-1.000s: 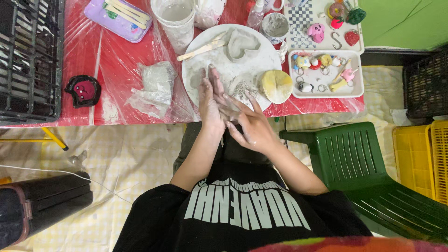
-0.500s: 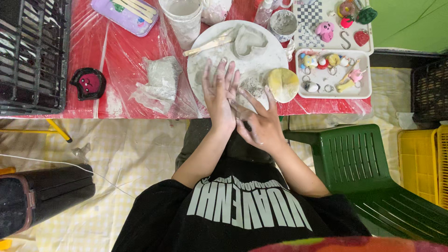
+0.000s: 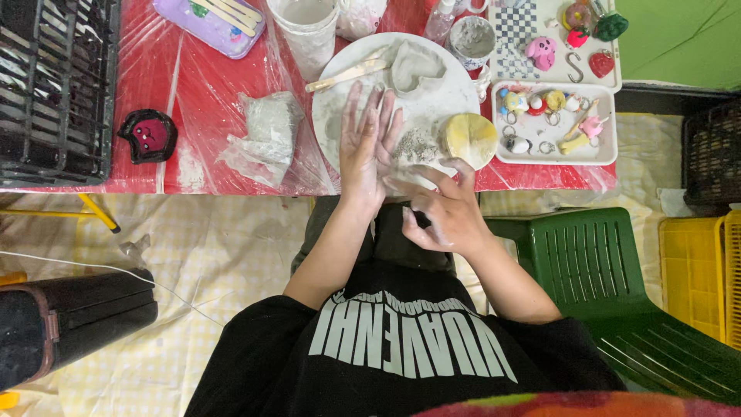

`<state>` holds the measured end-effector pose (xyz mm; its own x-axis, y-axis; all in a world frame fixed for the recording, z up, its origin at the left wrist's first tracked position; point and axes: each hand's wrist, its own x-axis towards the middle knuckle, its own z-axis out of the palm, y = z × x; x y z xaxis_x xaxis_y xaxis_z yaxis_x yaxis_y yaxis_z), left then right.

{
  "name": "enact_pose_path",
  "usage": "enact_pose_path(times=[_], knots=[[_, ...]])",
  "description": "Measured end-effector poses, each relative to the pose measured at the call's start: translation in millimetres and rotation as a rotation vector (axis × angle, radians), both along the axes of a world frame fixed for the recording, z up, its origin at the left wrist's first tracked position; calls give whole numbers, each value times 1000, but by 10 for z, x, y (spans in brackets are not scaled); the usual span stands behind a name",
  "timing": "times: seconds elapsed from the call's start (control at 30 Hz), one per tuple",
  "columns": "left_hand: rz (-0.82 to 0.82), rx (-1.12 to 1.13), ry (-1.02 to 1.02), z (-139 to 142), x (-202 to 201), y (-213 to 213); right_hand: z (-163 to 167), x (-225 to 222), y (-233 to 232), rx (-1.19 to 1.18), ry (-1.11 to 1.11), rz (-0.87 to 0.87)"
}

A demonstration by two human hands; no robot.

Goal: The person presses clay into a heart-shaped cutter on a round bat, packs and levels the clay by hand, and trims and shapes the edges with a wooden stick. They then smooth the clay surface with a sponge and finally rub clay residue off their hands.

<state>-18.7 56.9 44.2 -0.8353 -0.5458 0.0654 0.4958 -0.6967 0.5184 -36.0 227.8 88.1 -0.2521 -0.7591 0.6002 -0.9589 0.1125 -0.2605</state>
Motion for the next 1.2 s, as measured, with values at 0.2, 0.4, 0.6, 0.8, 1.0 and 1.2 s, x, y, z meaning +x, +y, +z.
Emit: enact_pose_path(times=[0.2, 0.4, 0.6, 0.8, 1.0, 1.2], knots=[[-181, -61, 95, 86, 80, 64, -118, 23, -64, -218, -801, 260], [-226, -195, 91, 151, 184, 74, 46, 61, -146, -102, -1037, 75], [-117, -238, 92, 66, 234, 92, 155, 70, -193, -217, -1053, 194], [-23, -151, 92, -41, 206, 96, 14, 46, -108, -284, -981, 156], [-6, 0, 128, 25, 195, 113, -226, 40, -132, -581, -1236, 350], [-14, 19, 119, 105, 140, 161, -84, 99, -211, -381, -688, -25]])
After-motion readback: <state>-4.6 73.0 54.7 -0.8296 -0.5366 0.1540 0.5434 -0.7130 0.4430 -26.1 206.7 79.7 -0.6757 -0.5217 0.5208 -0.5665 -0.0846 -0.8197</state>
